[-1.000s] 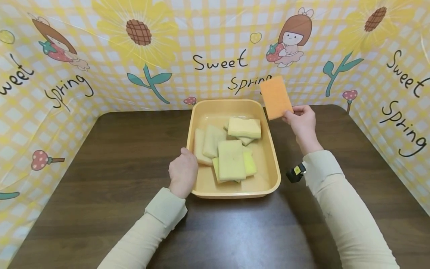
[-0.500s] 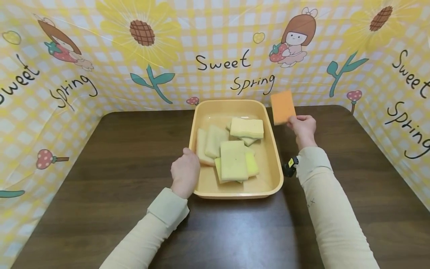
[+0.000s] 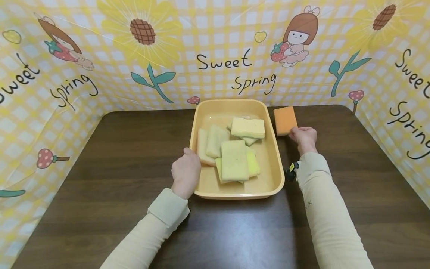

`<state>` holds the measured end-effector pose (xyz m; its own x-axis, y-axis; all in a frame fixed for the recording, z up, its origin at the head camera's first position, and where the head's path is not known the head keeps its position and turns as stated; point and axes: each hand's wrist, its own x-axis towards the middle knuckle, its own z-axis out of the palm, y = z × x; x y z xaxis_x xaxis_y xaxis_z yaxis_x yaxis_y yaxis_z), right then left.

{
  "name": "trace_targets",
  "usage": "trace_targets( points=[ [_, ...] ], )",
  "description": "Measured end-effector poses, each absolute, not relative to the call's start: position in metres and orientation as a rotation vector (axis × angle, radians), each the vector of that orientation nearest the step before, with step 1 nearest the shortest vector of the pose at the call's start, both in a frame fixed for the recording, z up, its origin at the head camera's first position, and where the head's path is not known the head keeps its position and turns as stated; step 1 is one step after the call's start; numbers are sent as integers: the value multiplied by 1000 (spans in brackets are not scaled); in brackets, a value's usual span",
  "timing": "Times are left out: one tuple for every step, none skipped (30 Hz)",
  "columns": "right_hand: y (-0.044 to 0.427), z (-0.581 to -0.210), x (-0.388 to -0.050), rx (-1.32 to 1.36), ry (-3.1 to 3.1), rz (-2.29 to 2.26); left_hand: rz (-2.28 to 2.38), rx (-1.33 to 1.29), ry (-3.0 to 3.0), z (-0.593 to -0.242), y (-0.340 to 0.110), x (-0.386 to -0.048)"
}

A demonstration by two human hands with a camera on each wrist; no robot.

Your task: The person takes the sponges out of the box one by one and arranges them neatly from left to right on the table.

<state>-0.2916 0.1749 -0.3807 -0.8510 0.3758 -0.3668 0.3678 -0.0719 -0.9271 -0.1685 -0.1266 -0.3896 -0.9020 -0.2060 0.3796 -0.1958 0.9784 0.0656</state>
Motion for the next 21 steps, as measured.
trace_targets(
  points=[
    [175, -382, -292, -858, -2141, 2129, -40, 289, -2738, -389, -127, -168],
    [176, -383, -291, -858, -2144, 2128, -42, 289, -2744, -389, -127, -168],
    [176, -385, -291, -857, -2150, 2128, -41, 288, -2747, -389, -127, -168],
    [176, -386, -292, -856, -2155, 2129, -42, 287, -2748, -388, -127, -168],
    [176, -387, -292, -855, -2160, 2130, -38, 285, -2743, -389, -127, -168],
    [176, -389, -292, -854, -2163, 2132, -36, 282, -2734, -389, -126, -167],
    [176, -390, -292, -854, -2171, 2128, -34, 280, -2725, -389, -126, -167],
    [176, -391, -292, -854, -2176, 2125, -31, 277, -2713, -389, -126, -167],
    [176, -392, -292, -854, -2182, 2123, -28, 275, -2703, -390, -126, -167],
    [176, -393, -292, -855, -2190, 2118, -22, 271, -2692, -390, -126, -167],
    [176, -394, -293, -854, -2194, 2115, -15, 268, -2684, -390, -126, -167],
    [177, -395, -293, -853, -2197, 2113, -10, 266, -2682, -391, -126, -167],
    [176, -396, -293, -852, -2196, 2114, -7, 267, -2682, -391, -126, -167],
    [176, -396, -293, -849, -2192, 2119, -4, 267, -2682, -391, -126, -168],
    [176, -397, -294, -847, -2188, 2123, -4, 267, -2684, -391, -126, -168],
    [176, -397, -294, -845, -2186, 2126, -3, 268, -2684, -391, -125, -168],
    [175, -397, -294, -843, -2180, 2135, -1, 268, -2684, -391, -125, -168],
    [175, -398, -294, -840, -2178, 2143, 1, 269, -2679, -391, -126, -168],
    [175, -399, -294, -837, -2182, 2148, 5, 270, -2673, -392, -126, -168],
    [175, -399, -294, -836, -2188, 2151, 13, 268, -2666, -392, -126, -168],
    [175, -400, -293, -835, -2199, 2148, 27, 263, -2656, -392, -126, -168]
  ],
)
